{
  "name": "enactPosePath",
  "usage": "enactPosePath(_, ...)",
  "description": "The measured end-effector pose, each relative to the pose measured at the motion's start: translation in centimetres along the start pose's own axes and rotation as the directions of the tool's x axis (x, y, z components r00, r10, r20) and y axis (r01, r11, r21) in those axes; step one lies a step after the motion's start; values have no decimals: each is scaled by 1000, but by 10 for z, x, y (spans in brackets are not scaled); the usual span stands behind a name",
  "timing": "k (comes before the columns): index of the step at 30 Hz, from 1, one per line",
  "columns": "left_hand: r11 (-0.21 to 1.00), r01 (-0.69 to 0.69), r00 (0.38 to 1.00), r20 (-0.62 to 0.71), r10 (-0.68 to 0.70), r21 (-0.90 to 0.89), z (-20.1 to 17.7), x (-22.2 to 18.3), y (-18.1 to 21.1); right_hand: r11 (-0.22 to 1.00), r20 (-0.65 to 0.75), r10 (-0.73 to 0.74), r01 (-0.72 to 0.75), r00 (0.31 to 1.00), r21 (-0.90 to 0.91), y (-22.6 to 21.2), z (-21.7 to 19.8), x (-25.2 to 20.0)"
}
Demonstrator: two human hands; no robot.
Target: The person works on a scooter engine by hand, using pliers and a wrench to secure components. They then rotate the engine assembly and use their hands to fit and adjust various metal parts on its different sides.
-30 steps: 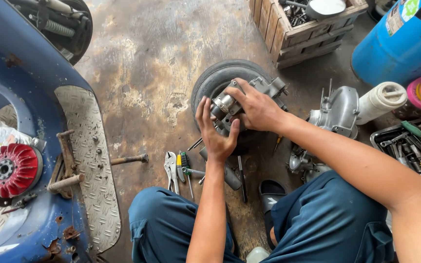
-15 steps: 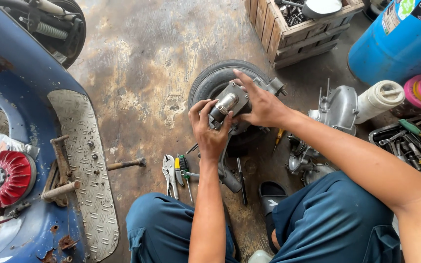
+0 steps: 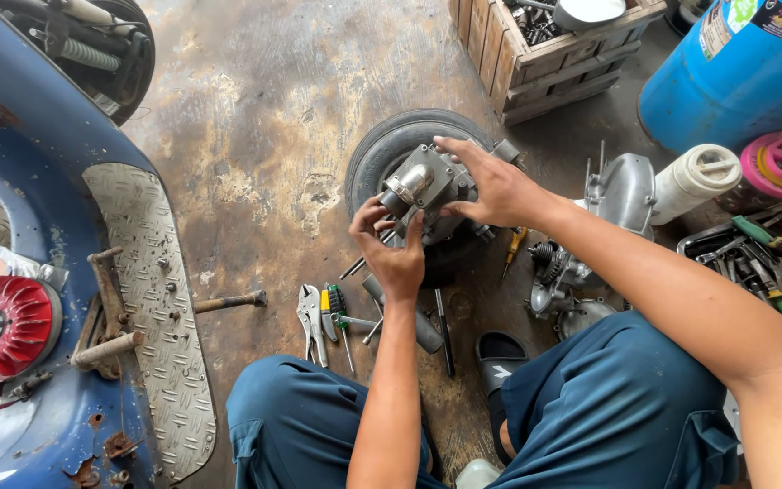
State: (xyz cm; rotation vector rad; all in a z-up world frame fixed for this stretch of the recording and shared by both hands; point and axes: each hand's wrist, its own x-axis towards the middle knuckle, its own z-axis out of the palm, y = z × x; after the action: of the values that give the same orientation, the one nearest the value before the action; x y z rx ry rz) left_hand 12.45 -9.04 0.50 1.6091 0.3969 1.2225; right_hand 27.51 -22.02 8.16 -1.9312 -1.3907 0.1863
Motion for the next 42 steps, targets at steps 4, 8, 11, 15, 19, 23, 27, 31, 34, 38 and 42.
enactPosePath(4, 999, -32, 999, -38, 33, 25, -3, -5, -4, 999, 29, 46, -46, 999, 11, 0, 4, -1)
enactPosePath(8, 979, -137, 991, 12, 137, 151, -6, -2, 2, 998, 0, -50, 50, 999, -43, -1, 6, -1)
enactPosePath(11, 989, -77, 997, 13, 76, 128, -5, -3, 2, 998, 1, -51, 51, 999, -34, -5, 5, 0)
enactPosePath(15, 992, -53, 997, -55, 60, 119, -3, -6, -3, 999, 32, 27, -26, 999, -25, -7, 3, 0)
enactPosePath(19, 983, -125, 991, -22, 129, 133, -6, -3, 3, 1000, 31, 6, -5, 1000, -29, -9, 2, 0)
enactPosePath(23, 986, -62, 997, -29, 68, 155, -7, -3, 0, 999, 24, 11, -11, 1000, -34, -9, -2, 0)
enactPosePath(27, 987, -87, 995, -26, 91, 137, -7, -2, -3, 993, -15, -42, 40, 999, -108, 5, -1, -3)
enactPosePath(31, 996, 24, 999, -30, -21, 82, -8, -3, -2, 990, -103, -51, 37, 993, -135, 4, -4, -7)
enactPosePath(34, 995, -3, 1000, -28, 6, 97, -8, 0, -5, 947, -181, -230, 176, 956, -269, 8, -7, -6)
enactPosePath(38, 997, 0, 999, -35, 3, 83, -6, -1, -5, 919, -176, -296, 230, 939, -321, 30, -9, -13)
enactPosePath(42, 996, -14, 999, -39, 18, 88, -7, 0, -3, 873, -108, -333, 262, 937, -412, 19, -16, -14)
